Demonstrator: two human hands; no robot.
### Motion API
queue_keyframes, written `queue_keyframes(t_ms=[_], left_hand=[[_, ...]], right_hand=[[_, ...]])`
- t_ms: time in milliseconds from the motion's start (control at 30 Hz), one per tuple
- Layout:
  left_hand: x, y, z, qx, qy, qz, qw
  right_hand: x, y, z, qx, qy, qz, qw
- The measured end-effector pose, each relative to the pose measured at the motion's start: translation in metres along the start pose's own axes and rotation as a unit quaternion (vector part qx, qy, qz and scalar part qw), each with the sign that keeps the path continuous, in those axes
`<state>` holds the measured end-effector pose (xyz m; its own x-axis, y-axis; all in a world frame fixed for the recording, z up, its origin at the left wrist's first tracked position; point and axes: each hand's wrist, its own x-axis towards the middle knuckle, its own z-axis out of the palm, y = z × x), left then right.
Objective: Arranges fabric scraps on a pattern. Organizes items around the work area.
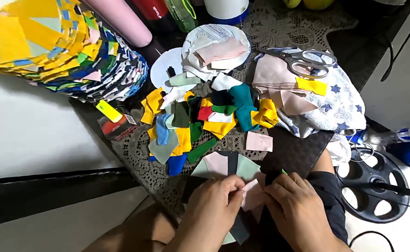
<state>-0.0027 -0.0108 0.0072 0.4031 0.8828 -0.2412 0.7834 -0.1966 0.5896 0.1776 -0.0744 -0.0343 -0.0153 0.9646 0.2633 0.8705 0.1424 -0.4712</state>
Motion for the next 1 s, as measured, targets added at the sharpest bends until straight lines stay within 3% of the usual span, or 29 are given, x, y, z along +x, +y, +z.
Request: queue_keyframes(t_ms=[167,300,600,1000], left_hand=[[0.013,0.002,0.006,0.044,0.046,-0.002,0.998],[0.012,0.0,0.009,0.059,0.054,0.041,0.996],[-0.007,-0.001,-0.026,-0.022,-0.138,0.148,0.979],[-0.008,-0.017,-0.014,-0.013,-0.137,0.159,0.978]], right_hand=[[0.011,0.002,0.003,-0.029,0.014,0.001,0.999],[0.014,0.005,-0.002,-0.004,-0.007,-0.003,1.0],[0.056,0.014,0.001,-0.005,-0.048,-0.027,0.998],[0.065,0.013,0.006,-0.029,-0.075,-0.021,0.997]])
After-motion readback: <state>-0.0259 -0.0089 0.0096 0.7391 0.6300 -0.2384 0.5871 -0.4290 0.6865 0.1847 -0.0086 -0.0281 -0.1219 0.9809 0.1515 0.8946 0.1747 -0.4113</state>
